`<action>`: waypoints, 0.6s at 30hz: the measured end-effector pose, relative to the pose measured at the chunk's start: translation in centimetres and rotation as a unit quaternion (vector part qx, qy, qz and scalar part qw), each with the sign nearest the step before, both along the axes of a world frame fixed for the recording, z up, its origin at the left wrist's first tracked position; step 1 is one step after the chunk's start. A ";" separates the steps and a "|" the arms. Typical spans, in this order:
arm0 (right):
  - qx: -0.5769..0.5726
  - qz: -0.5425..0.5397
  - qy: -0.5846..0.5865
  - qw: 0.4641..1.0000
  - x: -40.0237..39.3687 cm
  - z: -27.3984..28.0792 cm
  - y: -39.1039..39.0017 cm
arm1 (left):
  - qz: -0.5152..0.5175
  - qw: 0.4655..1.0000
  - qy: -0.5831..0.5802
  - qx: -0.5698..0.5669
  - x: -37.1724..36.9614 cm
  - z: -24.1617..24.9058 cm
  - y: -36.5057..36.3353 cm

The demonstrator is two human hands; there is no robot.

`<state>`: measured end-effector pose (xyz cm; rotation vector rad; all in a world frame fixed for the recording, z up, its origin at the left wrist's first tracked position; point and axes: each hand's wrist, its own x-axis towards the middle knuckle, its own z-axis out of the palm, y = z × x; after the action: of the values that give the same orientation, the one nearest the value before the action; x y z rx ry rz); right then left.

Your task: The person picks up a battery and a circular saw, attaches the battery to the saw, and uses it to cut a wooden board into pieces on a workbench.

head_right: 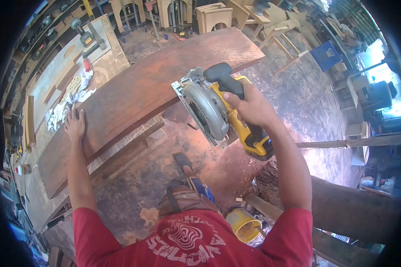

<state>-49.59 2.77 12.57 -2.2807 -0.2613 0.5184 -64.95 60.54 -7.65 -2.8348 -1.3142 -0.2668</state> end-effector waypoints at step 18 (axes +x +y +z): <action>-0.014 0.012 0.013 1.000 1.6 1.4 1.3 | 0.011 1.000 0.013 0.009 0.3 -0.4 0.3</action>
<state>-47.99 4.03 13.99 -2.2978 -0.2714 0.5674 -64.65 60.88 -8.08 -2.7973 -1.3316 -0.2382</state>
